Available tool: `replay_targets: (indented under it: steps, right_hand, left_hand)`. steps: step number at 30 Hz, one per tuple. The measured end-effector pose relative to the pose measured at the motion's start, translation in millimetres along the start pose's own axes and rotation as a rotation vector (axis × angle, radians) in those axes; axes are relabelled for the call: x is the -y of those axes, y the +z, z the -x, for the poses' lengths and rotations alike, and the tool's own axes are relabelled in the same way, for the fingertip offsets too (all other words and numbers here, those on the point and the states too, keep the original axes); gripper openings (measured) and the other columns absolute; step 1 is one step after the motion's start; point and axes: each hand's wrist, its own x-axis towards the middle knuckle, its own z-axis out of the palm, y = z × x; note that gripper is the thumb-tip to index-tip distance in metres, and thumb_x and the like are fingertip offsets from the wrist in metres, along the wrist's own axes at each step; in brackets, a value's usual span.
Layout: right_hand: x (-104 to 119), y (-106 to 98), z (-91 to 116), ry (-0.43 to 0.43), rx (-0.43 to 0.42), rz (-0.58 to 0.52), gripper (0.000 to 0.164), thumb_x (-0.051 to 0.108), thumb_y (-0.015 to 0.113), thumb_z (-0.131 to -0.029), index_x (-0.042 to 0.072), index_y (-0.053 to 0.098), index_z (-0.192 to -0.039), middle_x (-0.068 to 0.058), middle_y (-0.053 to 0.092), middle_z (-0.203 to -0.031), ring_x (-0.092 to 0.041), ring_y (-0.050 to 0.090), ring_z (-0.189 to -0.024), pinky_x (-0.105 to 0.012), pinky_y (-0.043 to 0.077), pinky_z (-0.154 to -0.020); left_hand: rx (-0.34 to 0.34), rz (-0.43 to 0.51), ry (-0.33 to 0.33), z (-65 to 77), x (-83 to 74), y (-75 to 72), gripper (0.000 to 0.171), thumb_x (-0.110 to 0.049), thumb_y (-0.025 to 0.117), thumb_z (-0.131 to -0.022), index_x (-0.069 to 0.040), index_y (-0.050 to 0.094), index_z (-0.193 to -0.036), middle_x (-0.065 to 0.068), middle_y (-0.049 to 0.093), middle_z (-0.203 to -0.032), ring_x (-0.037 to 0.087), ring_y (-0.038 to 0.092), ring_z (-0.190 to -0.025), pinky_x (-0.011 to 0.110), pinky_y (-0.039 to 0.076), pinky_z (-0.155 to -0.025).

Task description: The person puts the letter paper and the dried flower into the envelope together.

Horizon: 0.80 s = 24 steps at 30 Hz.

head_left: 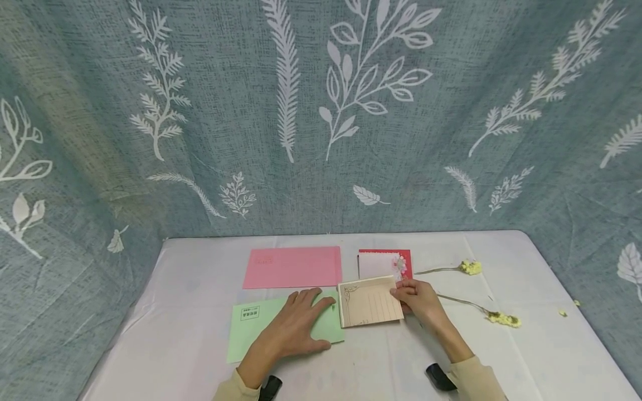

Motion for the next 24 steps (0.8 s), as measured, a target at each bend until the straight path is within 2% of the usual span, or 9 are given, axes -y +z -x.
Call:
replay_targets:
  steps: [6,12,18,24]
  right_hand:
    - [0.8,-2.0,-0.8,-0.021,-0.014,0.020,0.024,0.009,0.065,-0.093,-0.009,0.061,-0.108,-0.008,0.069,-0.084,-0.011,0.064,-0.072,-0.024,0.055,-0.061]
    - [-3.1,-0.2,-1.0,-0.005,0.033,0.018,0.022,0.010,0.065,-0.093,-0.008,0.061,-0.105,-0.007,0.070,-0.082,-0.012,0.066,-0.072,-0.025,0.056,-0.062]
    - [-2.4,3.1,3.0,-0.023,0.041,0.045,0.023,0.010,0.067,-0.092,-0.010,0.061,-0.103,-0.010,0.071,-0.081,-0.015,0.067,-0.068,-0.030,0.058,-0.061]
    - [-1.2,6.4,4.5,-0.022,0.048,0.071,0.023,0.010,0.069,-0.090,-0.011,0.065,-0.099,-0.011,0.071,-0.077,-0.014,0.066,-0.062,-0.028,0.057,-0.059]
  left_hand:
    - [-0.002,-0.006,-0.004,-1.1,0.7,-0.2,0.079,-0.052,0.079,-0.072,-0.019,0.051,-0.137,0.015,0.048,-0.138,0.032,0.045,-0.128,0.053,0.037,-0.105]
    - [-0.007,-0.004,-0.004,-1.4,0.3,-0.4,0.078,-0.052,0.079,-0.071,-0.020,0.051,-0.136,0.015,0.049,-0.137,0.032,0.046,-0.127,0.053,0.038,-0.104]
    - [-0.001,-0.002,-0.012,-1.3,-0.2,0.0,0.079,-0.052,0.080,-0.071,-0.019,0.051,-0.137,0.015,0.048,-0.139,0.032,0.045,-0.128,0.054,0.038,-0.105]
    - [-0.010,0.003,-0.015,-1.3,-0.1,0.7,0.078,-0.052,0.080,-0.071,-0.019,0.052,-0.136,0.016,0.049,-0.137,0.032,0.046,-0.128,0.055,0.037,-0.105]
